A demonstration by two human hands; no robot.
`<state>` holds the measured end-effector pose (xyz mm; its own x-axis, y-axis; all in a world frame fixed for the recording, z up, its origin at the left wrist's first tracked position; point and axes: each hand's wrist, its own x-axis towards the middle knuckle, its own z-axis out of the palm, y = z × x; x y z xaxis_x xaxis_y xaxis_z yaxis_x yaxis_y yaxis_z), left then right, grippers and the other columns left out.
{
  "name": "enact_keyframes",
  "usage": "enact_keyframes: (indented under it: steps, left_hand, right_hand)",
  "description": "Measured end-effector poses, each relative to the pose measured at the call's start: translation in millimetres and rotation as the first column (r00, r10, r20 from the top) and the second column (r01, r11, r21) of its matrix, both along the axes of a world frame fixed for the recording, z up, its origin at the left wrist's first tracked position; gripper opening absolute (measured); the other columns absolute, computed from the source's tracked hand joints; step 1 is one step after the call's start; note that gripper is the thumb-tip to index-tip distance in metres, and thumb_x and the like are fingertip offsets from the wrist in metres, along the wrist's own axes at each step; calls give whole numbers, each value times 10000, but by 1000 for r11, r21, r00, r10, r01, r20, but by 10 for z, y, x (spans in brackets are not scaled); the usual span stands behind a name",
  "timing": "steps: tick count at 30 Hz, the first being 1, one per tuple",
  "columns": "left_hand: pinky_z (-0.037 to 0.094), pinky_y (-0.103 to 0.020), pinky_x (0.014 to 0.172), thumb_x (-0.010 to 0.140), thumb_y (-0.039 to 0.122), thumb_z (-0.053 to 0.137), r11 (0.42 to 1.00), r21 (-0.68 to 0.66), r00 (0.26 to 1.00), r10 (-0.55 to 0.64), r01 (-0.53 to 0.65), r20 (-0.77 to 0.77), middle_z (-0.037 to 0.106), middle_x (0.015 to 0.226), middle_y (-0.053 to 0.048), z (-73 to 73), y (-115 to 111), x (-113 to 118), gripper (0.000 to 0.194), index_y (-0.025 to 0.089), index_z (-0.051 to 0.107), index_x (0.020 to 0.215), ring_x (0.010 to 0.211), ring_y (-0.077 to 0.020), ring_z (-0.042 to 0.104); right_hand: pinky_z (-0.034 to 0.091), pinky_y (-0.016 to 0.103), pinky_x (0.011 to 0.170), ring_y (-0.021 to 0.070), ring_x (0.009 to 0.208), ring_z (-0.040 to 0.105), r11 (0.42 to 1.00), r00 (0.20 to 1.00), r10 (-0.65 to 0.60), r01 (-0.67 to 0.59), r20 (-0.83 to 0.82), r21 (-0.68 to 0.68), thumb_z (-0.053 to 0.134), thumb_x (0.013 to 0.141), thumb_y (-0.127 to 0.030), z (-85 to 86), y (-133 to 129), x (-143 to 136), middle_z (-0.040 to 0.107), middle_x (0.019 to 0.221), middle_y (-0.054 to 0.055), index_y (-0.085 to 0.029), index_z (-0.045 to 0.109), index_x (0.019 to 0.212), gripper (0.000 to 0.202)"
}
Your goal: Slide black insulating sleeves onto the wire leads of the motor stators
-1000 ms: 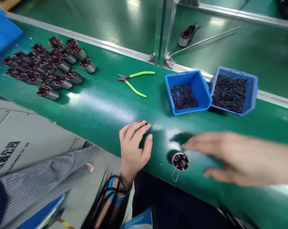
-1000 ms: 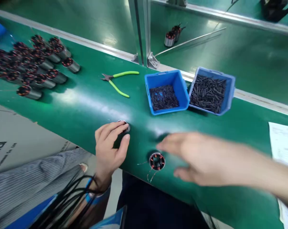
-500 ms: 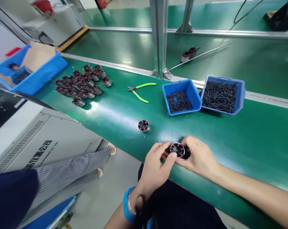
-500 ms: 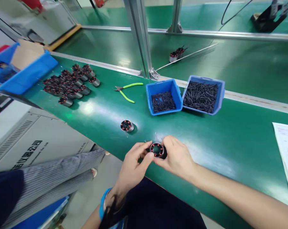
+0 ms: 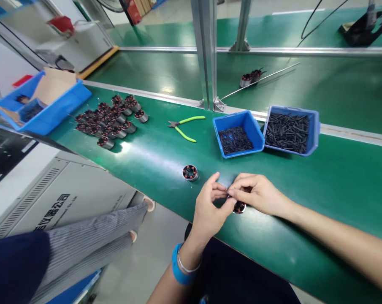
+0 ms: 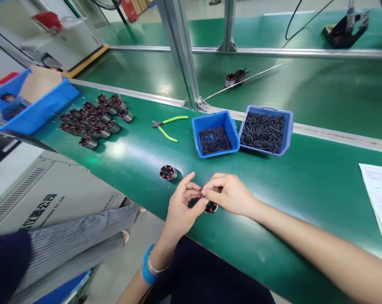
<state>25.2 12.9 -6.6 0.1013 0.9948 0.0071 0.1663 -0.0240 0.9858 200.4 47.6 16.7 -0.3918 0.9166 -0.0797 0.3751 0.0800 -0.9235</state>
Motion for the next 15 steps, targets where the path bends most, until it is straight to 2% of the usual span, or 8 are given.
enact_keyframes:
  steps: [2, 4, 7, 9, 11, 13, 14, 15]
  left_hand:
    - [607, -286, 808, 778, 174, 726, 997, -80, 1000, 4, -3, 12, 675, 885, 0, 22, 22, 10, 525, 191, 571, 1279, 795, -134, 706]
    - [595, -290, 812, 777, 176, 726, 995, -96, 1000, 0, -2, -27, 679, 814, 8, 50, 32, 15, 384, 185, 627, 1148, 781, -138, 698]
    - [582, -288, 789, 775, 161, 716, 996, -86, 998, -2, -3, -61, 702, 857, -20, 75, 26, 17, 190, 185, 676, 959, 795, -146, 693]
    - [578, -286, 781, 785, 158, 707, 995, -99, 999, 2, -5, -35, 707, 866, -30, 72, 9, 19, 93, 181, 669, 866, 795, -148, 697]
    - [581, -288, 785, 792, 165, 713, 993, -121, 999, 21, -15, 48, 701, 857, -29, 58, -12, 17, 80, 179, 635, 806, 805, -154, 710]
    - [587, -295, 806, 786, 179, 733, 992, -126, 983, 54, -32, 175, 692, 870, -28, 43, -26, 5, 145, 180, 589, 765, 853, -171, 729]
    - [590, -302, 818, 786, 195, 740, 991, -128, 967, 79, -49, 243, 689, 884, -29, 41, -26, -6, 169, 182, 572, 768, 878, -180, 735]
    - [592, -308, 827, 793, 216, 740, 989, -133, 950, 104, -67, 295, 690, 901, -31, 45, -20, -21, 175, 184, 568, 791, 899, -187, 737]
  right_hand:
    - [488, 253, 601, 127, 639, 627, 990, 1000, 4, -5, 6, 143, 616, 913, -318, -8, -17, 13, 675, 729, 36, -185, 763, 796, 230]
    - [498, 249, 598, 127, 638, 640, 950, 1000, -16, 19, -12, 311, 606, 920, -259, 10, -53, 20, 697, 738, 41, -180, 752, 840, 185]
    - [485, 230, 544, 104, 567, 616, 870, 986, -131, 165, -106, 464, 613, 907, -173, 128, -66, 45, 691, 720, 22, -184, 710, 824, 129]
    - [448, 220, 492, 82, 495, 567, 793, 957, -235, 291, -173, 535, 620, 903, -145, 273, 17, 119, 670, 691, -2, -194, 697, 826, 119]
    - [453, 234, 523, 92, 514, 578, 657, 920, -354, 374, -170, 654, 634, 899, -151, 429, 198, 265, 672, 674, -1, -196, 709, 833, 110]
    - [490, 279, 652, 149, 672, 655, 526, 849, -528, 347, -21, 776, 638, 901, -197, 543, 450, 474, 716, 725, 47, -180, 737, 841, 117]
    - [492, 308, 717, 186, 771, 679, 532, 783, -609, 282, 129, 799, 620, 911, -228, 575, 585, 588, 741, 795, 86, -163, 753, 867, 155]
    - [484, 336, 767, 226, 870, 684, 612, 695, -638, 197, 332, 766, 583, 931, -255, 588, 716, 697, 752, 882, 129, -142, 766, 923, 215]
